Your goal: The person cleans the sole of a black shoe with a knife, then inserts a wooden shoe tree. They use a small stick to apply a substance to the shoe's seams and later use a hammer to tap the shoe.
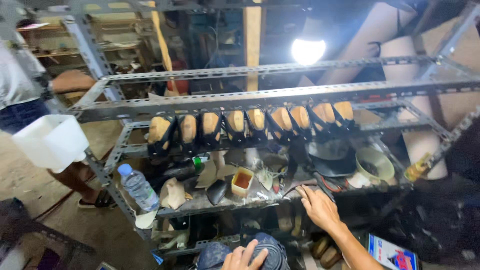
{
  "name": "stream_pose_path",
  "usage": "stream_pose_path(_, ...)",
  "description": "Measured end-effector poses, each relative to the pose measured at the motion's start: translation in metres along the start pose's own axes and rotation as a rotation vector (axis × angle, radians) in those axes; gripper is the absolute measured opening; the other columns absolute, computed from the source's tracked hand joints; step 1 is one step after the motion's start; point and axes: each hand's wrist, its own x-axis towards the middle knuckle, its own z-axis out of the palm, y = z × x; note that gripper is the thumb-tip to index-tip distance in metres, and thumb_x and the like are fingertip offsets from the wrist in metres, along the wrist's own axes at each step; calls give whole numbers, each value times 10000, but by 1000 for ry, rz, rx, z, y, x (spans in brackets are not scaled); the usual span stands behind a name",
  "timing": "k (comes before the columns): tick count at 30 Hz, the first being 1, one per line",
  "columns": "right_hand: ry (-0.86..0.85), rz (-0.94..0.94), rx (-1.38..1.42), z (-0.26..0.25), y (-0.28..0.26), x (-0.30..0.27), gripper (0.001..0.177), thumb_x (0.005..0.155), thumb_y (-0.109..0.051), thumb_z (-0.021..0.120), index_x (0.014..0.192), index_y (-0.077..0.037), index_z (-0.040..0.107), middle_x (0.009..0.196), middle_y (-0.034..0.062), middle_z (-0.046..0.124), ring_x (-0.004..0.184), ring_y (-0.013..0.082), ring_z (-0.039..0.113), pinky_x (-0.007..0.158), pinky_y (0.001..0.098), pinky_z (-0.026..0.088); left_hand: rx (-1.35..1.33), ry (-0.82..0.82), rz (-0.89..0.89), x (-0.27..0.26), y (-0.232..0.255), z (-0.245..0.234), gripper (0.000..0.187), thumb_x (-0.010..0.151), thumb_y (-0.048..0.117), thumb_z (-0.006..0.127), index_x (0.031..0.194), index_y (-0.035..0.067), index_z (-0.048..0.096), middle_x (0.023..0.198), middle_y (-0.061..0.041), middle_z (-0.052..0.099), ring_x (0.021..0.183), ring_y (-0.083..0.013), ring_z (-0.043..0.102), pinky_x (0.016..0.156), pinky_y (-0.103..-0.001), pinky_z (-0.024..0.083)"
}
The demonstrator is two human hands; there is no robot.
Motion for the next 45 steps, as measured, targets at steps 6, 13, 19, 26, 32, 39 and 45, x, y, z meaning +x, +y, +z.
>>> stream_pose_path(6,159,-173,-196,38,33,69,329,964,-394,503,1261,-351,635,937,168,659,909,412,665,736,539,549,-1350,-104,-1107,90,-21,-141,895,732,16,700,1547,225,395,1026,-157,737,477,-140,564,427,-281,517)
stream_pose_path(13,479,-400,48,21,-31,-28,578,912,-137,746,1469,-70,611,1307,241,563,1228,476,515,900,621,479,-1673,564,-1901,85,-41,-117,277,766,227,768,990,68,736,807,-134,731,667,-242,681,627,-387,576)
stream_pose_path(19,263,-505,913,-2,-169,-227,826,749,-152,727,1521,-34,457,1468,257,520,1393,414,464,1175,524,326,-2015,925,-1977,86,-3,-93,258,825,217,760,974,10,718,962,-228,760,831,-354,762,710,-448,637)
stream_pose_path(26,633,-507,824,2,-182,-219,691,807,-417,819,1318,-2,608,1439,244,548,1342,426,542,1124,508,415,-2278,498,-2115,50,63,-118,433,902,412,716,1132,47,686,1138,-170,717,1047,-350,691,970,-474,551)
stream_pose_path(32,-122,-337,1138,10,-157,-168,678,518,-174,1016,1100,-52,691,1012,114,739,941,159,702,844,364,575,-2261,-337,-1901,-21,71,-118,808,891,823,452,1167,90,650,1050,-66,693,969,-229,681,875,-360,541)
stream_pose_path(39,-326,-260,1116,6,-147,-141,493,596,-168,987,1021,-38,773,997,126,787,927,152,727,816,382,601,-926,-48,-836,43,-7,-146,803,858,378,811,1499,94,419,1524,-156,454,1349,-336,520,1110,-478,459)
stream_pose_path(45,-461,-441,1661,15,-138,-147,1218,785,-552,819,1645,-76,99,1638,216,348,1430,256,447,1161,382,430,-1159,-252,-831,68,-31,-115,866,751,389,911,1489,179,511,1330,-54,667,1272,-206,626,1129,-387,458)
